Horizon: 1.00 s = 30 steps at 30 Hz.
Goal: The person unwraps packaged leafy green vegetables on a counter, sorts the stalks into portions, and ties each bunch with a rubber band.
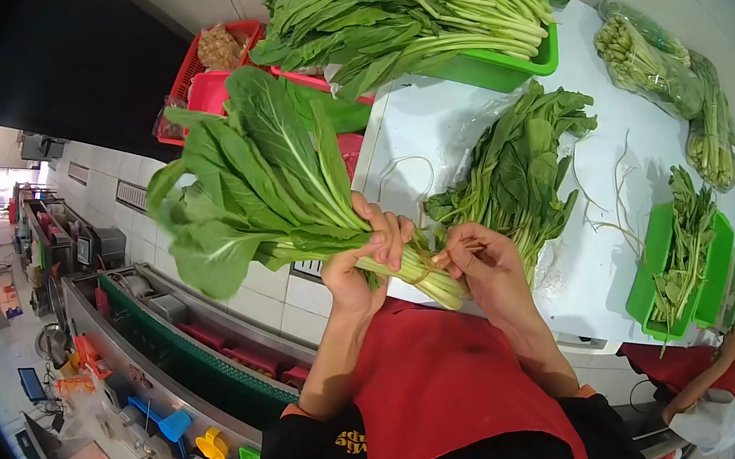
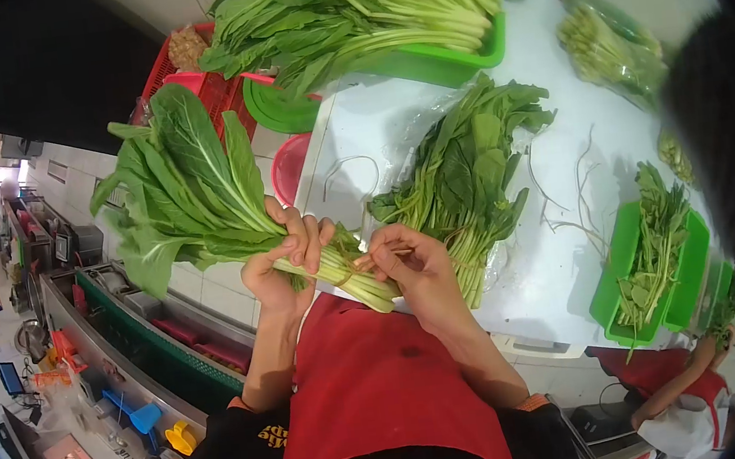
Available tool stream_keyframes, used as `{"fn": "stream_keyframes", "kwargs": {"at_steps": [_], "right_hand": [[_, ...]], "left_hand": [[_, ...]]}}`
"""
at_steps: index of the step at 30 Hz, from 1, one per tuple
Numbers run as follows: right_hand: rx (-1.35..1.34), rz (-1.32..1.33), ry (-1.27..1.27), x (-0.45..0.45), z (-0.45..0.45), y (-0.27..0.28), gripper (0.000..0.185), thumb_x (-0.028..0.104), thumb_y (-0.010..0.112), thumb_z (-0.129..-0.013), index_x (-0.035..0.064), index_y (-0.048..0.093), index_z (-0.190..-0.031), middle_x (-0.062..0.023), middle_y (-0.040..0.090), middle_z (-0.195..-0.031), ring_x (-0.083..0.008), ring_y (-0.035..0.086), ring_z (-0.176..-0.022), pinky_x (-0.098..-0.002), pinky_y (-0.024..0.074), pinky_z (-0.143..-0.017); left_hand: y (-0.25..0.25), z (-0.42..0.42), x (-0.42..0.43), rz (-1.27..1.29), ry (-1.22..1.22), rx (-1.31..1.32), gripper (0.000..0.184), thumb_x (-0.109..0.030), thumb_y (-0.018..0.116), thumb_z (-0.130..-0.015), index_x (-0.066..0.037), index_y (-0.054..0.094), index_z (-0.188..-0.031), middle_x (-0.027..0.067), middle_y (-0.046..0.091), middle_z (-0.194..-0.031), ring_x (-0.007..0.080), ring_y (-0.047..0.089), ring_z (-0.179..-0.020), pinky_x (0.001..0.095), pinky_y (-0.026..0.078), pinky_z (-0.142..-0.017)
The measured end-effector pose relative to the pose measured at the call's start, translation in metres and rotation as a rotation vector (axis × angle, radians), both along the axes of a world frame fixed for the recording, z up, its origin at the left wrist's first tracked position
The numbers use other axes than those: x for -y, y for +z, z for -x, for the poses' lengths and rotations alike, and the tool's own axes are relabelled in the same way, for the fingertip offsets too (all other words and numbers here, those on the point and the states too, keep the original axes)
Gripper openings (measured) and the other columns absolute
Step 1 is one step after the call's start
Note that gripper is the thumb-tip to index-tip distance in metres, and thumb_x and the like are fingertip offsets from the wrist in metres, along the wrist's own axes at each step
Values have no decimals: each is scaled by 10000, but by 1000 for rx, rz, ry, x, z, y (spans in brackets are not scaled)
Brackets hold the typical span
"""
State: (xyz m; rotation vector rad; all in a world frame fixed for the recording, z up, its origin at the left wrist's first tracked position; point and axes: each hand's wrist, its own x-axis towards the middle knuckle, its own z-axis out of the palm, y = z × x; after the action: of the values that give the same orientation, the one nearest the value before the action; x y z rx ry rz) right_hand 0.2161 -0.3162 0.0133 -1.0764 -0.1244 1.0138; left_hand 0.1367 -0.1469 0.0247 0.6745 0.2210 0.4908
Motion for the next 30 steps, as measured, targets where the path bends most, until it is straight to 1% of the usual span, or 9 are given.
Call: {"fn": "stream_keyframes", "kwargs": {"at_steps": [3, 5, 6, 8, 11, 15, 17, 24, 30], "right_hand": [[205, 47, -2, -6, 7, 15, 162, 148, 658, -965, 39, 647, -1083, -57, 687, -998, -105, 601, -836, -248, 475, -752], [961, 279, -101, -6, 9, 31, 226, 132, 714, -900, 59, 667, -1109, -77, 685, -993, -195, 617, -851, -315, 479, -776], [968, 278, -99, -8, 10, 39, 226, 132, 714, -900, 59, 667, -1109, -77, 685, -993, -195, 617, -851, -315, 479, -776], [1393, 381, 2, -12, 14, 51, 275, 92, 745, -831, 65, 691, -1100, -88, 680, -942, -286, 612, -888, -375, 468, -817], [1135, 407, 133, -17, 18, 45, 253, 64, 752, -803, 50, 708, -1052, -85, 681, -893, -294, 602, -900, -384, 457, -827], [1250, 401, 115, -15, 17, 42, 201, 50, 737, -815, 43, 722, -1015, -86, 688, -858, -254, 613, -879, -370, 455, -809], [783, 290, 218, -13, 14, 42, 192, 54, 725, -831, 29, 717, -1021, -93, 700, -893, -230, 637, -874, -356, 467, -797], [719, 400, 223, -34, -9, 49, 173, 21, 729, -825, 30, 723, -998, -101, 720, -952, -249, 670, -902, -324, 507, -786], [1102, 50, 279, -32, -22, 26, 144, -25, 718, -807, 47, 736, -929, -72, 707, -915, -237, 650, -868, -334, 504, -779]], "left_hand": [[0, 6, -1, -88, 25, 7, 223, -110, 554, -808, -103, 439, -999, 3, 426, -614, 134, 406, -502, 340, 353, -713], [-2, 10, -2, -270, 87, 44, 208, -146, 555, -832, -85, 429, -984, 8, 444, -636, 132, 402, -515, 310, 365, -678], [-2, 12, -2, -270, 91, 50, 208, -146, 555, -832, -85, 429, -984, 8, 444, -636, 132, 402, -515, 310, 365, -678], [0, 15, 1, -346, 83, 10, 240, -139, 568, -799, -117, 393, -962, -10, 409, -619, 136, 379, -516, 346, 336, -743], [2, 20, 6, -361, 48, -42, 263, -178, 584, -809, -99, 408, -987, -11, 424, -631, 139, 406, -544, 336, 342, -751], [7, 24, 4, -364, 63, -110, 260, -160, 610, -807, -85, 433, -982, -15, 419, -607, 136, 410, -513, 328, 352, -758], [15, 24, -3, -313, 17, -52, 249, -145, 618, -805, -87, 452, -981, -22, 419, -583, 126, 398, -481, 326, 348, -813], [9, 23, -8, -303, -55, 53, 240, -141, 610, -788, -94, 462, -970, -25, 416, -579, 120, 394, -449, 341, 333, -837], [16, 19, -15, -118, -44, 84, 240, -121, 590, -751, -106, 461, -953, -29, 387, -561, 114, 344, -411, 333, 332, -804]]}}
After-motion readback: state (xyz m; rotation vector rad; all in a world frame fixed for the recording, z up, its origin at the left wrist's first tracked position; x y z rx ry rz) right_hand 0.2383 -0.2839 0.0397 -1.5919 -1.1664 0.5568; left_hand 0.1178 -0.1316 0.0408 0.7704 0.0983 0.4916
